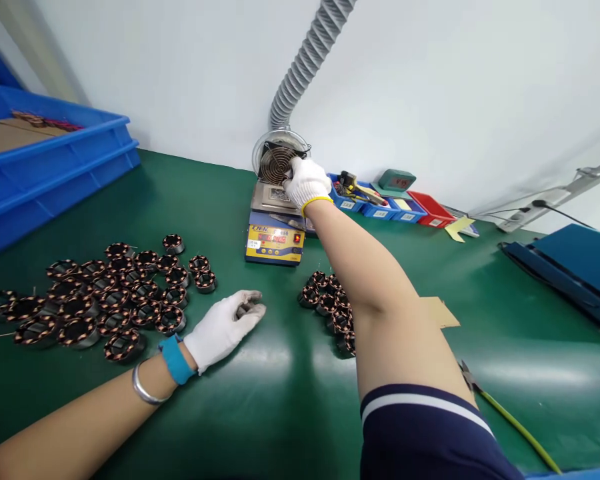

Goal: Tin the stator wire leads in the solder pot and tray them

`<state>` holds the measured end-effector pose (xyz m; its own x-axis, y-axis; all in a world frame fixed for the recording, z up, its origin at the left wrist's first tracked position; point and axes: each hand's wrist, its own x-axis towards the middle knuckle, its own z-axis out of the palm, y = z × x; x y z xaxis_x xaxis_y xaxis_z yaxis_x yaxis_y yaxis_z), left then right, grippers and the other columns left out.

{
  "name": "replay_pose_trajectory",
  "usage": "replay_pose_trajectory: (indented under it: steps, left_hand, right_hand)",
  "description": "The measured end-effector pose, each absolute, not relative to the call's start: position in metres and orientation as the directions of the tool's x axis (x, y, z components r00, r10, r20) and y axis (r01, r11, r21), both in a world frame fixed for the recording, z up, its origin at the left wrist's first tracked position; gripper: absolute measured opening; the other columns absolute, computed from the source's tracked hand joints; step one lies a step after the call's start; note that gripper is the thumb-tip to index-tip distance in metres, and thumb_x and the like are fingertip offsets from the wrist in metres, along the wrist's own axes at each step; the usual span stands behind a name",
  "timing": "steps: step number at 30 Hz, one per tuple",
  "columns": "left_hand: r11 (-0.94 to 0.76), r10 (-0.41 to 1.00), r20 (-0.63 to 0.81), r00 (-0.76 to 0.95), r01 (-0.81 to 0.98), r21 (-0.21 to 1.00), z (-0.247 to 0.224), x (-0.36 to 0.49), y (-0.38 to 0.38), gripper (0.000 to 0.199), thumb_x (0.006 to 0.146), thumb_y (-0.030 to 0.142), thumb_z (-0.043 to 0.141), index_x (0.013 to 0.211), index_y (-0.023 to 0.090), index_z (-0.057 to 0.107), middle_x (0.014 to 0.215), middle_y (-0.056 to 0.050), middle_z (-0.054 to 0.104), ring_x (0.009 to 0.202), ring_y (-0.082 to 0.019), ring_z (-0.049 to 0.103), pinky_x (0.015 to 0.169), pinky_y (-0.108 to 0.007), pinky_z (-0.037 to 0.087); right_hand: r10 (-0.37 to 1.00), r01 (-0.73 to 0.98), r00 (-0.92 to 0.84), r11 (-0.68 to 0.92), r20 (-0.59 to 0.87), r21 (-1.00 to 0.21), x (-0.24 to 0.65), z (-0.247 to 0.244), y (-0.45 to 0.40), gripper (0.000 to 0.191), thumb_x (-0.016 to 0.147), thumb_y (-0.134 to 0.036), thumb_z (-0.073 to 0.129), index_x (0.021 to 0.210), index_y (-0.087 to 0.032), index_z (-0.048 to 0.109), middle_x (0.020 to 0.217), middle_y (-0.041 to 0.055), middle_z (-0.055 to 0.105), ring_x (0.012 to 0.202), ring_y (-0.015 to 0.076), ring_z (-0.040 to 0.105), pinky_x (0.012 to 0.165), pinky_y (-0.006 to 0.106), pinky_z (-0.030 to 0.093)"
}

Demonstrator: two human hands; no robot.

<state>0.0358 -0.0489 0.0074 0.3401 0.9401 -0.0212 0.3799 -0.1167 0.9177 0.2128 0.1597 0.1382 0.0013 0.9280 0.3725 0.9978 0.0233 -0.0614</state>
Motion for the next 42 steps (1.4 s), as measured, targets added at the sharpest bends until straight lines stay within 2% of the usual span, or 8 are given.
replay_pose_trajectory:
  steps: [12,18,21,25,30,34,38,42]
  left_hand:
    - [-0.104,0.935,-0.059,0.349,0.43,0.897,0.012,0.038,-0.047,0.04,0.082,0.043,0.053,0.113,0.018,0.061,0.09,-0.006,0.071,0.082,-0.021,0.065,0.077,-0.032,0.051]
    - [-0.11,0.934,-0.049,0.354,0.414,0.903,0.01,0.038,-0.047,0.042,0.082,0.042,0.054,0.113,0.015,0.061,0.093,-0.007,0.07,0.084,-0.021,0.065,0.08,-0.034,0.052]
    - [-0.084,0.945,-0.041,0.326,0.36,0.929,0.009,0.039,-0.046,0.042,0.082,0.042,0.054,0.113,0.015,0.061,0.091,-0.007,0.07,0.083,-0.02,0.064,0.079,-0.033,0.051]
    - [-0.035,0.978,-0.009,0.206,0.209,0.977,0.007,0.041,-0.044,0.049,0.081,0.04,0.056,0.122,0.013,0.056,0.096,-0.008,0.069,0.078,-0.016,0.062,0.077,-0.03,0.052]
    - [-0.069,0.993,0.053,0.106,0.148,0.987,0.009,0.041,-0.045,0.069,0.079,0.041,0.061,0.138,0.012,0.04,0.122,-0.013,0.063,0.075,-0.014,0.063,0.071,-0.028,0.053]
    - [-0.116,0.992,0.102,0.077,0.217,0.969,0.008,0.039,-0.047,0.058,0.084,0.041,0.055,0.133,0.012,0.045,0.11,-0.012,0.069,0.081,-0.02,0.067,0.077,-0.031,0.054]
    - [-0.225,0.973,0.228,0.022,0.267,0.937,-0.002,0.036,-0.043,0.047,0.087,0.034,0.049,0.129,0.014,0.05,0.118,-0.012,0.066,0.109,-0.024,0.063,0.095,-0.035,0.05]
    - [-0.327,0.938,0.346,-0.009,0.296,0.897,-0.013,0.035,-0.038,0.043,0.087,0.031,0.045,0.126,0.012,0.054,0.127,-0.012,0.062,0.119,-0.023,0.057,0.101,-0.035,0.047]
  right_hand:
    - [0.942,0.999,-0.027,0.012,0.334,0.047,0.201,0.122,0.174,0.039,0.081,-0.033,0.056,0.118,-0.022,0.058,0.114,0.0131,0.056,0.101,0.0317,0.056,0.084,0.048,0.047]
    - [0.94,1.0,-0.017,0.012,0.342,0.016,0.198,0.128,0.167,0.038,0.079,-0.031,0.057,0.115,-0.02,0.061,0.114,0.0142,0.058,0.1,0.0309,0.057,0.085,0.046,0.048]
    - [0.923,0.996,0.03,0.002,0.383,-0.084,0.199,0.136,0.159,0.037,0.079,-0.033,0.058,0.114,-0.022,0.062,0.112,0.0116,0.061,0.102,0.0321,0.058,0.086,0.048,0.048]
    - [0.918,0.939,0.04,0.1,0.395,-0.328,0.198,0.139,0.128,0.041,0.077,-0.037,0.062,0.116,-0.023,0.062,0.108,0.0071,0.065,0.105,0.0279,0.058,0.091,0.044,0.048]
    - [0.975,0.741,-0.023,0.164,0.219,-0.652,0.18,0.098,0.063,0.058,0.075,-0.037,0.067,0.128,-0.018,0.054,0.103,0.0072,0.067,0.094,0.0226,0.063,0.089,0.043,0.05]
    - [0.989,0.618,-0.112,0.142,0.092,-0.773,0.168,0.059,0.016,0.068,0.074,-0.039,0.069,0.135,-0.022,0.047,0.101,0.0052,0.067,0.092,0.022,0.064,0.088,0.04,0.051]
    - [0.962,0.505,-0.26,0.066,-0.078,-0.861,0.172,0.055,-0.006,0.049,0.079,-0.044,0.065,0.121,-0.021,0.058,0.098,0.0042,0.067,0.088,0.0198,0.064,0.08,0.032,0.054]
    - [0.922,0.379,-0.3,-0.12,-0.244,-0.918,0.18,0.071,-0.009,0.029,0.086,-0.046,0.056,0.09,-0.018,0.063,0.073,0.0017,0.064,0.061,0.0118,0.06,0.059,0.022,0.054]
